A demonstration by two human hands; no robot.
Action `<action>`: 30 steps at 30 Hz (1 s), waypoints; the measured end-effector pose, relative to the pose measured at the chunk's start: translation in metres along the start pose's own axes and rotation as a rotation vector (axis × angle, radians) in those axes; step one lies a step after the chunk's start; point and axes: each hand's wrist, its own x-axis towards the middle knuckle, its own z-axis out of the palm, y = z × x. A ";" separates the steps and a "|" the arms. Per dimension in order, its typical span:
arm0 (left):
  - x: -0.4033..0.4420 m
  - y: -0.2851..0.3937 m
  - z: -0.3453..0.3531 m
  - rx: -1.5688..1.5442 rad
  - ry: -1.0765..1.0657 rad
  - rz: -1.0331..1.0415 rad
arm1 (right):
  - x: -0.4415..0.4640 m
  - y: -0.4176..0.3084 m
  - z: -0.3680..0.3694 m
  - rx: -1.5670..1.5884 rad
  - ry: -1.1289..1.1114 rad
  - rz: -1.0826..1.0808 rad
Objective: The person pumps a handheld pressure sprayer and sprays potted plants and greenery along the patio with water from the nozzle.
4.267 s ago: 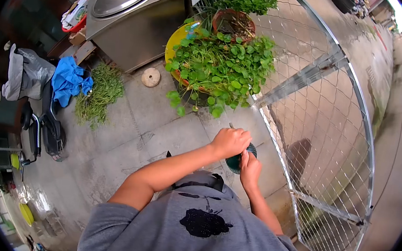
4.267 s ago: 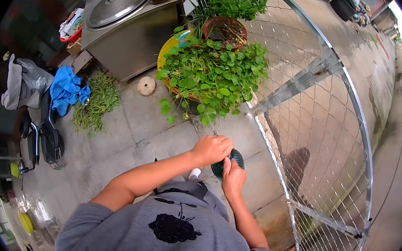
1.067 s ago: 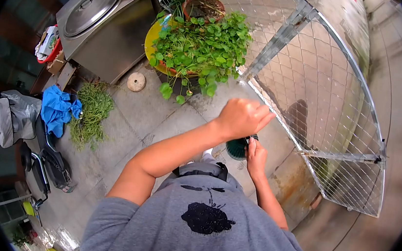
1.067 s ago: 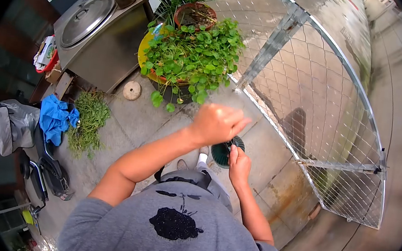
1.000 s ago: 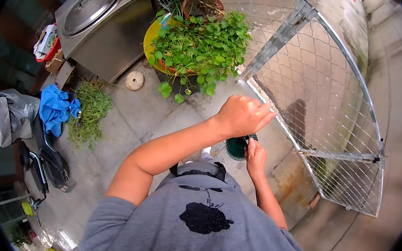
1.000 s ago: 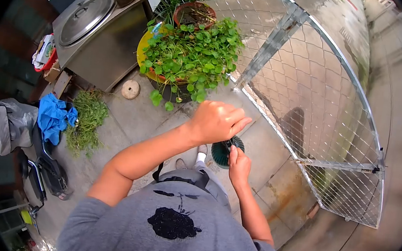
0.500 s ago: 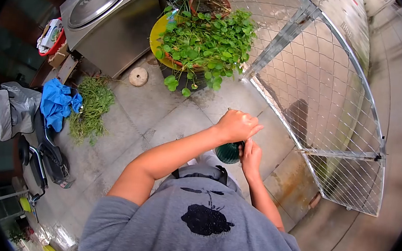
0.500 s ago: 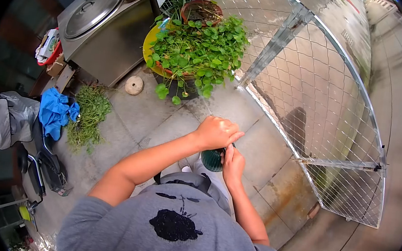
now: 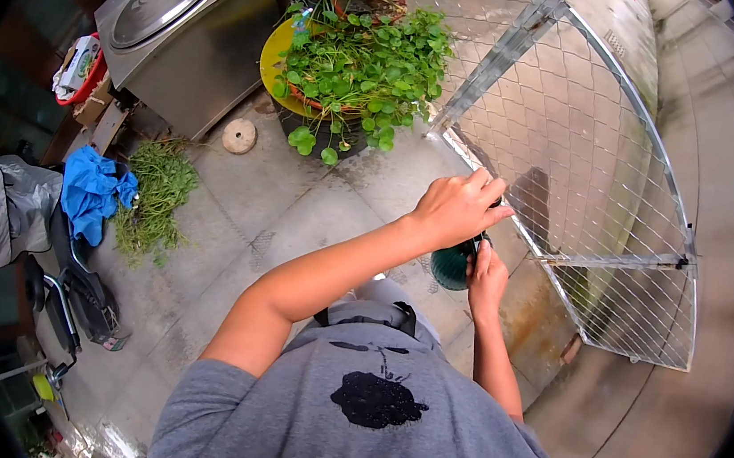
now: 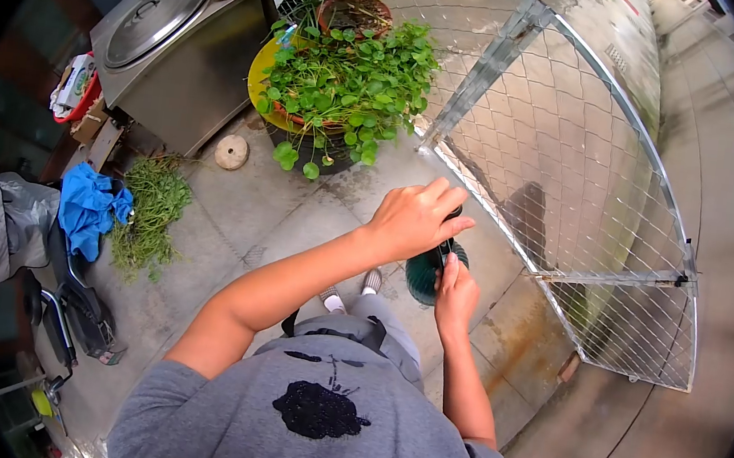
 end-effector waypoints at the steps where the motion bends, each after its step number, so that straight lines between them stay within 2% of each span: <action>1: -0.002 0.001 -0.002 0.002 -0.012 -0.023 | 0.003 0.008 0.004 0.145 -0.022 0.020; 5: -0.016 -0.002 -0.007 0.017 0.085 -0.046 | 0.006 0.011 0.015 0.287 -0.109 0.058; 12: -0.081 -0.019 0.001 -0.016 0.170 -0.243 | 0.017 0.007 0.026 0.626 -0.301 0.194; 18: -0.130 0.004 0.024 -0.271 0.134 -0.665 | 0.011 0.005 0.041 0.719 -0.397 0.154; 22: -0.140 0.032 0.038 -0.604 0.186 -0.858 | 0.001 0.008 0.048 0.741 -0.459 0.157; 23: -0.149 0.028 0.049 -0.565 0.244 -0.830 | -0.002 0.009 0.050 0.756 -0.465 0.161; 26: -0.160 0.023 0.056 -0.696 0.294 -0.964 | -0.011 0.008 0.051 0.766 -0.545 0.168; 27: -0.161 0.024 0.053 -0.618 0.227 -1.017 | -0.015 0.012 0.056 0.752 -0.581 0.154; 30: -0.172 0.025 0.051 -0.484 0.232 -1.084 | -0.024 0.025 0.072 0.786 -0.674 0.178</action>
